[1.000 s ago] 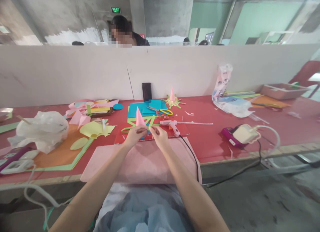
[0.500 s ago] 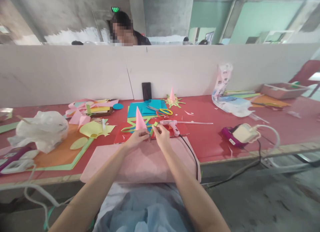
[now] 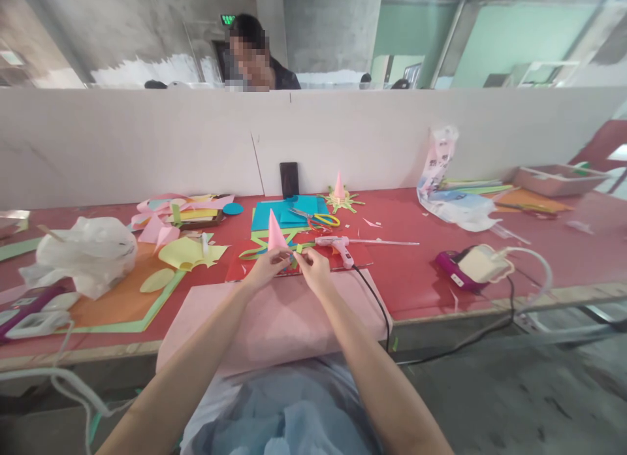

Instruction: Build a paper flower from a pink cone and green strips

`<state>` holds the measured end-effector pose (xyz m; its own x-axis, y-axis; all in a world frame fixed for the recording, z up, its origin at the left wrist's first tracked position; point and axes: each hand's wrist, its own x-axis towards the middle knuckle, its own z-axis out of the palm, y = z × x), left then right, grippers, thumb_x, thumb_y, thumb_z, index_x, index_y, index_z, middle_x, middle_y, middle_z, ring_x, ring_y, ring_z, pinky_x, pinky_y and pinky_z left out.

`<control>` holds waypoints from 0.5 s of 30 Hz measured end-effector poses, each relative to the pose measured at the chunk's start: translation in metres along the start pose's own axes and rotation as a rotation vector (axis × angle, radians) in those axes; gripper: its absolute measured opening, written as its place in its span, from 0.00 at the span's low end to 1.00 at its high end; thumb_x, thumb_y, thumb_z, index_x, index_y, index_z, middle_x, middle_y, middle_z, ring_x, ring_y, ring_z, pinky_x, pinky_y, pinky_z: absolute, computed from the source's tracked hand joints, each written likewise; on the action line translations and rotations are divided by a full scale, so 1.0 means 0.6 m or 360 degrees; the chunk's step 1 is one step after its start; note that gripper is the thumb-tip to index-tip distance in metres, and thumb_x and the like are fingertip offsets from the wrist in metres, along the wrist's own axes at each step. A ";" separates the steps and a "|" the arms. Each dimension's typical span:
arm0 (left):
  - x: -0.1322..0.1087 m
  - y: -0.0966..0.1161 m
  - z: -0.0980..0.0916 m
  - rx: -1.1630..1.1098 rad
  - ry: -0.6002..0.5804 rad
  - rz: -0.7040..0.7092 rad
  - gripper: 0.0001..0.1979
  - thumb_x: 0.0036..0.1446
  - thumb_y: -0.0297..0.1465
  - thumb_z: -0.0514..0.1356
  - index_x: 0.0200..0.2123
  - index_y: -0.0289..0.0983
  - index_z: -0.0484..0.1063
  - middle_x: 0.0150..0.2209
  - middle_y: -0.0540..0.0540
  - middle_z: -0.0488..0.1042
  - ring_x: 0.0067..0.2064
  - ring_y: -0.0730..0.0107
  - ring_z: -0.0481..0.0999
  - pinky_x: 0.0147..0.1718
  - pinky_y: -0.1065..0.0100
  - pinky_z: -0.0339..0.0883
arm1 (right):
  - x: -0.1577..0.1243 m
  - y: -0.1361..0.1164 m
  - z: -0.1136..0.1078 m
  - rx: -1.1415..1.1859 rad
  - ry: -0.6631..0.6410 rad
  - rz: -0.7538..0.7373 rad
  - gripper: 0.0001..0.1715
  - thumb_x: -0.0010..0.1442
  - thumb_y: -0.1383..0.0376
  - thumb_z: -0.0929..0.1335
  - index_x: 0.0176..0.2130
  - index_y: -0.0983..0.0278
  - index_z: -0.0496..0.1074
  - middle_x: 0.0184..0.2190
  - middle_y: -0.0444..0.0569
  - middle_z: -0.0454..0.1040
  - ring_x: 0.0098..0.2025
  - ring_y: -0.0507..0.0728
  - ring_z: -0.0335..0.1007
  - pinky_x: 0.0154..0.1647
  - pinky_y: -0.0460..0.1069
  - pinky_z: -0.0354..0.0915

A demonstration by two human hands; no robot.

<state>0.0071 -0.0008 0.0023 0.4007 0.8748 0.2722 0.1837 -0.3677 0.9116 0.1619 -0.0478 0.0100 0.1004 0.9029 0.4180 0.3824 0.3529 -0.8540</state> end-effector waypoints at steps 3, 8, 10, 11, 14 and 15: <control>-0.002 0.001 -0.001 0.0029 -0.0015 0.0004 0.14 0.49 0.40 0.60 0.33 0.35 0.73 0.32 0.46 0.74 0.33 0.70 0.72 0.35 0.70 0.65 | 0.000 -0.005 -0.001 -0.0008 -0.0022 0.0011 0.20 0.56 0.49 0.62 0.25 0.62 0.65 0.14 0.40 0.63 0.19 0.50 0.60 0.26 0.45 0.58; -0.005 0.012 0.000 0.0045 -0.0032 -0.0035 0.14 0.49 0.40 0.59 0.26 0.34 0.71 0.26 0.49 0.71 0.30 0.72 0.69 0.33 0.70 0.63 | 0.000 -0.005 0.000 -0.0057 -0.0022 0.0030 0.21 0.55 0.48 0.63 0.26 0.62 0.68 0.14 0.40 0.64 0.19 0.51 0.61 0.26 0.46 0.59; -0.005 0.015 0.000 0.0051 -0.0020 -0.0046 0.13 0.49 0.39 0.58 0.26 0.34 0.71 0.26 0.50 0.70 0.30 0.73 0.68 0.32 0.71 0.62 | 0.000 -0.003 0.001 -0.0058 -0.0016 0.0019 0.20 0.56 0.49 0.63 0.28 0.62 0.69 0.14 0.40 0.64 0.20 0.51 0.62 0.26 0.46 0.59; -0.005 0.015 0.000 0.0053 -0.0017 -0.0051 0.12 0.49 0.38 0.58 0.26 0.34 0.70 0.25 0.50 0.70 0.29 0.73 0.68 0.32 0.71 0.62 | 0.000 -0.002 0.001 -0.0056 -0.0007 0.0012 0.20 0.56 0.49 0.63 0.29 0.62 0.70 0.14 0.40 0.64 0.20 0.52 0.62 0.26 0.46 0.59; -0.005 0.012 0.000 0.0055 -0.0022 -0.0053 0.11 0.49 0.37 0.58 0.26 0.34 0.70 0.26 0.50 0.70 0.29 0.74 0.68 0.32 0.72 0.62 | 0.000 0.001 0.001 -0.0051 0.0030 -0.0002 0.18 0.56 0.50 0.63 0.30 0.62 0.70 0.15 0.40 0.64 0.20 0.51 0.62 0.27 0.46 0.59; -0.004 0.010 0.000 0.0043 -0.0024 -0.0044 0.11 0.49 0.37 0.59 0.27 0.34 0.71 0.27 0.50 0.70 0.29 0.73 0.68 0.33 0.71 0.63 | 0.000 0.001 0.001 -0.0059 0.0032 -0.0007 0.18 0.56 0.50 0.63 0.30 0.62 0.70 0.15 0.40 0.64 0.20 0.51 0.62 0.27 0.45 0.59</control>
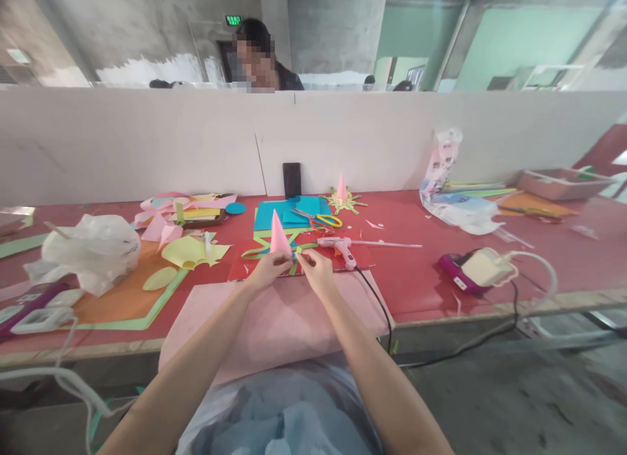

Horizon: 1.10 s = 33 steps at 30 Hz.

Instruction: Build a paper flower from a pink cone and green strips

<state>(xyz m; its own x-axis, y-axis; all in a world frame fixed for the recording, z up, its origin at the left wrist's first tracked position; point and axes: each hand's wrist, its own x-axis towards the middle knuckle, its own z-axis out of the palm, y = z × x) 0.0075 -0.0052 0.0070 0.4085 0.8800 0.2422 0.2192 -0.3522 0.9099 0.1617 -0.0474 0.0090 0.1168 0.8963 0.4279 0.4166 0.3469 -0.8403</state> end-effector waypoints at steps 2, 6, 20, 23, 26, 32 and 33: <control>0.001 -0.004 0.000 -0.0029 -0.0004 0.0029 0.11 0.49 0.37 0.59 0.30 0.34 0.72 0.29 0.48 0.72 0.31 0.73 0.69 0.34 0.71 0.64 | 0.000 0.001 0.000 -0.0024 -0.0016 -0.0009 0.18 0.56 0.51 0.63 0.29 0.62 0.70 0.15 0.40 0.64 0.19 0.51 0.62 0.27 0.45 0.59; 0.003 -0.008 0.001 -0.0042 0.0031 0.0035 0.12 0.48 0.38 0.61 0.30 0.34 0.72 0.29 0.48 0.73 0.32 0.71 0.70 0.36 0.69 0.65 | 0.000 0.003 0.002 -0.0064 -0.0050 -0.0026 0.18 0.56 0.51 0.63 0.28 0.63 0.70 0.15 0.40 0.64 0.19 0.51 0.62 0.26 0.45 0.59; -0.001 -0.004 0.004 0.0116 -0.0008 0.0013 0.10 0.50 0.37 0.58 0.29 0.35 0.71 0.28 0.49 0.72 0.31 0.71 0.69 0.32 0.71 0.64 | -0.001 0.003 -0.003 -0.0020 0.0070 -0.0025 0.21 0.57 0.49 0.62 0.34 0.62 0.71 0.16 0.41 0.65 0.21 0.52 0.62 0.28 0.46 0.61; -0.001 -0.003 0.003 0.0152 0.0016 0.0072 0.10 0.50 0.37 0.58 0.31 0.36 0.72 0.32 0.48 0.73 0.31 0.72 0.70 0.32 0.71 0.64 | -0.002 0.005 -0.002 -0.0077 0.0039 -0.0040 0.22 0.57 0.49 0.61 0.35 0.62 0.72 0.17 0.42 0.66 0.22 0.52 0.63 0.28 0.47 0.61; 0.001 -0.004 0.000 0.0219 0.0063 0.0078 0.11 0.52 0.38 0.56 0.31 0.36 0.72 0.30 0.48 0.74 0.30 0.71 0.70 0.31 0.71 0.64 | -0.001 0.007 0.000 -0.0152 0.0081 -0.0072 0.21 0.58 0.50 0.62 0.36 0.63 0.73 0.22 0.44 0.70 0.25 0.53 0.65 0.31 0.47 0.62; 0.006 -0.010 -0.009 0.0330 0.0345 0.0019 0.09 0.51 0.36 0.56 0.29 0.37 0.70 0.28 0.50 0.73 0.30 0.71 0.70 0.31 0.71 0.62 | 0.006 0.021 -0.022 -0.0483 0.0631 -0.0172 0.16 0.60 0.58 0.59 0.41 0.63 0.70 0.38 0.52 0.72 0.40 0.56 0.67 0.45 0.51 0.61; 0.006 -0.011 -0.011 0.0320 0.0404 0.0013 0.09 0.51 0.36 0.55 0.29 0.37 0.70 0.28 0.50 0.73 0.30 0.71 0.71 0.31 0.71 0.62 | 0.007 0.027 -0.028 -0.0601 0.0704 -0.0137 0.15 0.60 0.59 0.59 0.42 0.63 0.69 0.41 0.53 0.71 0.43 0.58 0.66 0.47 0.53 0.60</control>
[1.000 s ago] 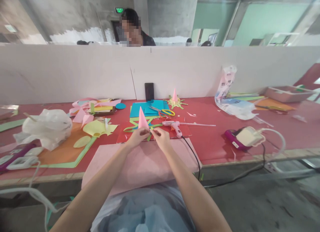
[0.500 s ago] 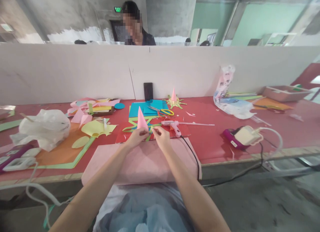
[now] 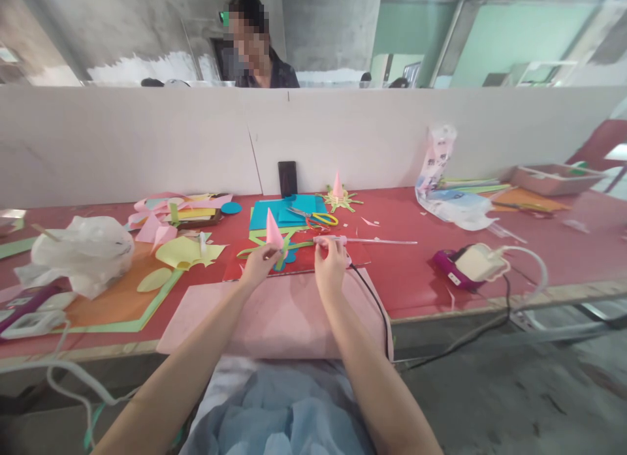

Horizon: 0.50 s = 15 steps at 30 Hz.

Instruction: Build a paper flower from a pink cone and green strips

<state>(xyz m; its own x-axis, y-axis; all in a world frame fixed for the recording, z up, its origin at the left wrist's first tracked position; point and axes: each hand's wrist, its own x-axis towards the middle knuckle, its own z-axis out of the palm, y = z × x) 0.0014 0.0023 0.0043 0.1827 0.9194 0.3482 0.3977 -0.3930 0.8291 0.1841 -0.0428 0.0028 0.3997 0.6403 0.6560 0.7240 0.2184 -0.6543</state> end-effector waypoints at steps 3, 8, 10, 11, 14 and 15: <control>0.001 -0.003 -0.007 -0.0008 0.0163 -0.0054 0.10 0.52 0.37 0.55 0.31 0.37 0.71 0.27 0.49 0.73 0.31 0.70 0.71 0.30 0.71 0.62 | 0.004 0.027 -0.002 -0.0389 0.0069 0.0198 0.21 0.56 0.59 0.63 0.48 0.65 0.65 0.48 0.58 0.67 0.51 0.64 0.61 0.48 0.57 0.57; -0.001 -0.001 -0.016 -0.0010 0.0324 -0.0166 0.12 0.52 0.37 0.55 0.35 0.37 0.71 0.30 0.48 0.73 0.32 0.70 0.72 0.30 0.72 0.64 | 0.002 0.062 0.010 -0.0643 -0.0052 0.0349 0.28 0.51 0.56 0.67 0.48 0.69 0.64 0.51 0.67 0.65 0.55 0.70 0.57 0.50 0.61 0.54; -0.002 0.001 -0.016 -0.0006 0.0341 -0.0167 0.11 0.52 0.37 0.55 0.35 0.37 0.71 0.31 0.48 0.74 0.32 0.70 0.72 0.30 0.72 0.64 | 0.003 0.067 0.012 -0.0690 -0.0078 0.0362 0.26 0.51 0.56 0.66 0.46 0.69 0.65 0.49 0.67 0.66 0.53 0.70 0.59 0.49 0.62 0.55; -0.003 0.002 -0.016 -0.0001 0.0341 -0.0161 0.11 0.51 0.37 0.55 0.35 0.37 0.71 0.31 0.48 0.74 0.32 0.70 0.72 0.30 0.72 0.64 | 0.005 0.068 0.012 -0.0710 -0.0089 0.0363 0.24 0.51 0.57 0.66 0.45 0.69 0.65 0.47 0.67 0.67 0.52 0.70 0.60 0.48 0.61 0.55; -0.003 0.002 -0.016 0.0020 0.0333 -0.0151 0.10 0.52 0.36 0.55 0.34 0.37 0.71 0.30 0.48 0.74 0.32 0.70 0.72 0.31 0.71 0.64 | 0.010 0.068 0.006 -0.0751 -0.0136 0.0372 0.19 0.51 0.59 0.66 0.41 0.67 0.67 0.43 0.65 0.69 0.48 0.69 0.63 0.46 0.60 0.57; -0.003 0.000 -0.015 0.0036 0.0335 -0.0160 0.10 0.52 0.36 0.55 0.33 0.38 0.71 0.30 0.48 0.74 0.32 0.69 0.73 0.32 0.71 0.64 | 0.011 0.067 0.004 -0.0756 -0.0152 0.0383 0.18 0.51 0.60 0.66 0.41 0.67 0.67 0.42 0.64 0.70 0.47 0.69 0.64 0.45 0.59 0.57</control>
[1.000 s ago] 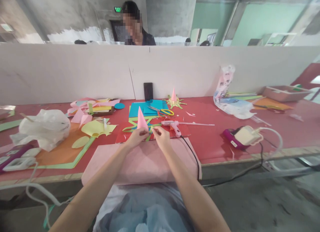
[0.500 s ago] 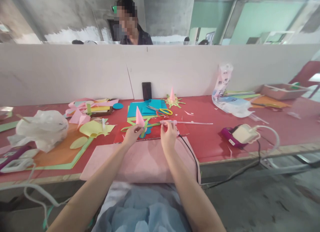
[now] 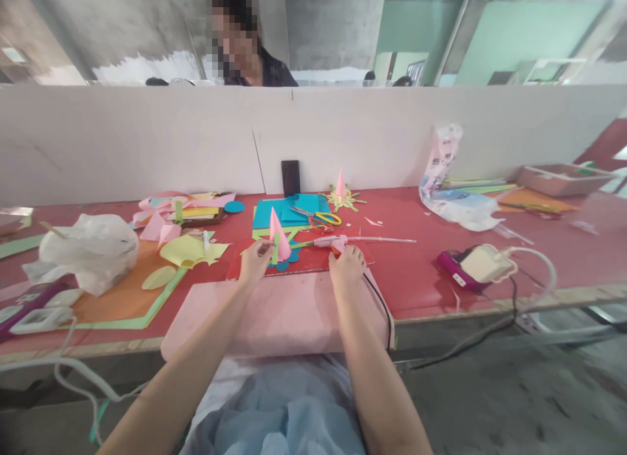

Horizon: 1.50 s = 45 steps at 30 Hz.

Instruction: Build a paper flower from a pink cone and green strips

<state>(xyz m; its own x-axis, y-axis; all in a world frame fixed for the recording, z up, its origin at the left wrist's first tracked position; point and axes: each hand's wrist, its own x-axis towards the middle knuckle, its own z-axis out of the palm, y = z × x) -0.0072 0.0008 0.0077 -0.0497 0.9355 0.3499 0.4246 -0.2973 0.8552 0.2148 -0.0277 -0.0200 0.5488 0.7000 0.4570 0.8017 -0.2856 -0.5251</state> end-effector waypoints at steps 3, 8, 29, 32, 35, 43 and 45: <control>0.002 -0.007 0.001 0.0046 0.0006 -0.0035 0.08 0.51 0.34 0.56 0.32 0.38 0.71 0.31 0.47 0.75 0.34 0.67 0.74 0.35 0.69 0.65 | 0.004 0.000 -0.007 0.0030 -0.0008 0.0040 0.18 0.51 0.59 0.66 0.41 0.67 0.67 0.42 0.62 0.70 0.46 0.67 0.65 0.45 0.58 0.57; 0.005 -0.018 0.002 0.0117 -0.0007 -0.0037 0.07 0.50 0.33 0.57 0.31 0.38 0.72 0.33 0.46 0.76 0.37 0.65 0.75 0.38 0.67 0.65 | 0.008 -0.002 -0.013 0.0262 0.0099 0.0114 0.23 0.53 0.54 0.63 0.44 0.66 0.66 0.42 0.59 0.70 0.44 0.64 0.66 0.42 0.55 0.59; 0.007 -0.022 0.002 0.0176 -0.0100 -0.0095 0.04 0.51 0.31 0.57 0.30 0.38 0.71 0.34 0.45 0.77 0.40 0.61 0.76 0.41 0.64 0.66 | -0.023 -0.035 -0.018 0.0318 -0.0215 -0.0535 0.17 0.51 0.62 0.67 0.42 0.64 0.66 0.40 0.52 0.72 0.40 0.59 0.69 0.39 0.51 0.60; 0.008 -0.022 0.003 0.0195 -0.0111 -0.0113 0.04 0.51 0.30 0.57 0.30 0.38 0.72 0.34 0.45 0.77 0.40 0.61 0.76 0.41 0.65 0.66 | -0.023 -0.034 -0.017 0.0338 -0.0214 -0.0568 0.16 0.52 0.62 0.66 0.42 0.63 0.66 0.40 0.52 0.72 0.39 0.58 0.69 0.39 0.51 0.60; 0.009 -0.022 0.004 0.0247 -0.0121 -0.0142 0.04 0.51 0.30 0.57 0.31 0.38 0.72 0.34 0.46 0.78 0.40 0.64 0.76 0.42 0.67 0.66 | -0.023 -0.034 -0.017 0.0344 -0.0196 -0.0581 0.15 0.53 0.62 0.66 0.42 0.63 0.66 0.40 0.53 0.72 0.39 0.58 0.68 0.38 0.50 0.60; 0.009 -0.023 0.004 0.0294 -0.0134 -0.0127 0.04 0.52 0.29 0.57 0.30 0.38 0.72 0.35 0.46 0.78 0.39 0.65 0.76 0.41 0.68 0.67 | -0.021 -0.031 -0.016 0.0352 -0.0193 -0.0562 0.14 0.53 0.64 0.66 0.41 0.63 0.66 0.40 0.52 0.72 0.39 0.58 0.68 0.38 0.50 0.60; 0.009 -0.022 0.003 0.0292 -0.0131 -0.0132 0.04 0.52 0.30 0.57 0.30 0.38 0.72 0.35 0.46 0.78 0.39 0.65 0.76 0.40 0.68 0.67 | -0.021 -0.031 -0.015 0.0352 -0.0196 -0.0556 0.14 0.53 0.64 0.66 0.42 0.63 0.66 0.40 0.52 0.72 0.39 0.58 0.68 0.39 0.50 0.60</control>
<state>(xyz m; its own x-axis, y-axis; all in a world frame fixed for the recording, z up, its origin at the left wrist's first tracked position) -0.0113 0.0098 -0.0025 -0.0206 0.9700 0.2422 0.5801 -0.1857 0.7931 0.1949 -0.0371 -0.0094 0.2103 0.8065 0.5525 0.8567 0.1202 -0.5016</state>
